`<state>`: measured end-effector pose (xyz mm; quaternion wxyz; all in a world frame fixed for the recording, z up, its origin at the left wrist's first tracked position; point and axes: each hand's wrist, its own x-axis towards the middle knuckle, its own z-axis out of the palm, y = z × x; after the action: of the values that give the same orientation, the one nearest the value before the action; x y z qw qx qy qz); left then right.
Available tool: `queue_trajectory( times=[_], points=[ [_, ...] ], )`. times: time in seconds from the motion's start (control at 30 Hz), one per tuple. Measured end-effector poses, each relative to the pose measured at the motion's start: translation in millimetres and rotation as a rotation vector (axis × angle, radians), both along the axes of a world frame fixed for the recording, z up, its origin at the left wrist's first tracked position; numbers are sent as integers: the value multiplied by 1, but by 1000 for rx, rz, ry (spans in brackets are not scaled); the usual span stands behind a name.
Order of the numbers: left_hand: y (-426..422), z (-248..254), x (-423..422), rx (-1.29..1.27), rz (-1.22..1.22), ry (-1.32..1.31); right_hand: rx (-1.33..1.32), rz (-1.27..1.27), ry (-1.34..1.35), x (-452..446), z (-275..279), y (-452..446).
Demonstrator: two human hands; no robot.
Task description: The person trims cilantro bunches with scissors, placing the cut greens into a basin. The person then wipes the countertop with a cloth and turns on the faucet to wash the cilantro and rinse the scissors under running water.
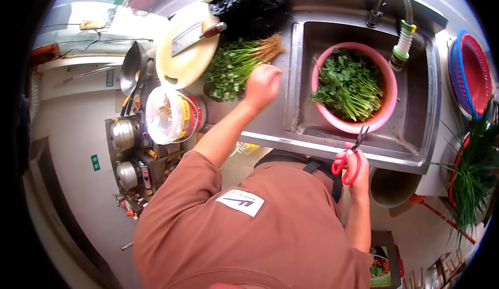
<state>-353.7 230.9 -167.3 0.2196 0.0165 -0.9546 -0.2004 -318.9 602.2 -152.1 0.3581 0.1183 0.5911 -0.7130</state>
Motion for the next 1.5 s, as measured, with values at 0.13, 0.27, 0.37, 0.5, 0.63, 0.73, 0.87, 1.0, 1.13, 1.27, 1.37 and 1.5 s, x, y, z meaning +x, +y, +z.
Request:
queue_trajectory(
  times=[0.13,0.27,0.37,0.5,0.63,0.73,0.87,1.0,1.13,1.27,1.37,1.5],
  points=[
    [-87,-3,34,-227,232,-207,-28,131,58,-32,5,-37],
    [-87,-13,39,-348,195,-199,-52,191,53,-43,11,-68],
    [-79,-29,35,-506,371,-319,-39,231,70,-35,3,-78],
    [-83,-30,38,-404,328,-399,-25,254,15,-19,1,-78],
    [-91,-15,50,-219,254,-67,10,229,-3,-7,-4,-68],
    [-101,-2,64,-35,264,-89,5,216,-13,-3,-14,-66],
    [-108,35,73,669,384,25,-4,243,-4,-7,-11,-78],
    [-115,74,81,967,358,97,-30,314,9,-12,-12,-102],
    [-122,88,87,1335,279,191,-20,408,21,-16,-5,-137],
    [-127,71,88,1312,253,136,-54,623,168,-33,1,-192],
    [-125,68,83,1345,249,70,-71,754,278,-52,6,-261],
    [-128,74,90,1377,217,74,28,771,107,-84,-43,-337]
  ],
)
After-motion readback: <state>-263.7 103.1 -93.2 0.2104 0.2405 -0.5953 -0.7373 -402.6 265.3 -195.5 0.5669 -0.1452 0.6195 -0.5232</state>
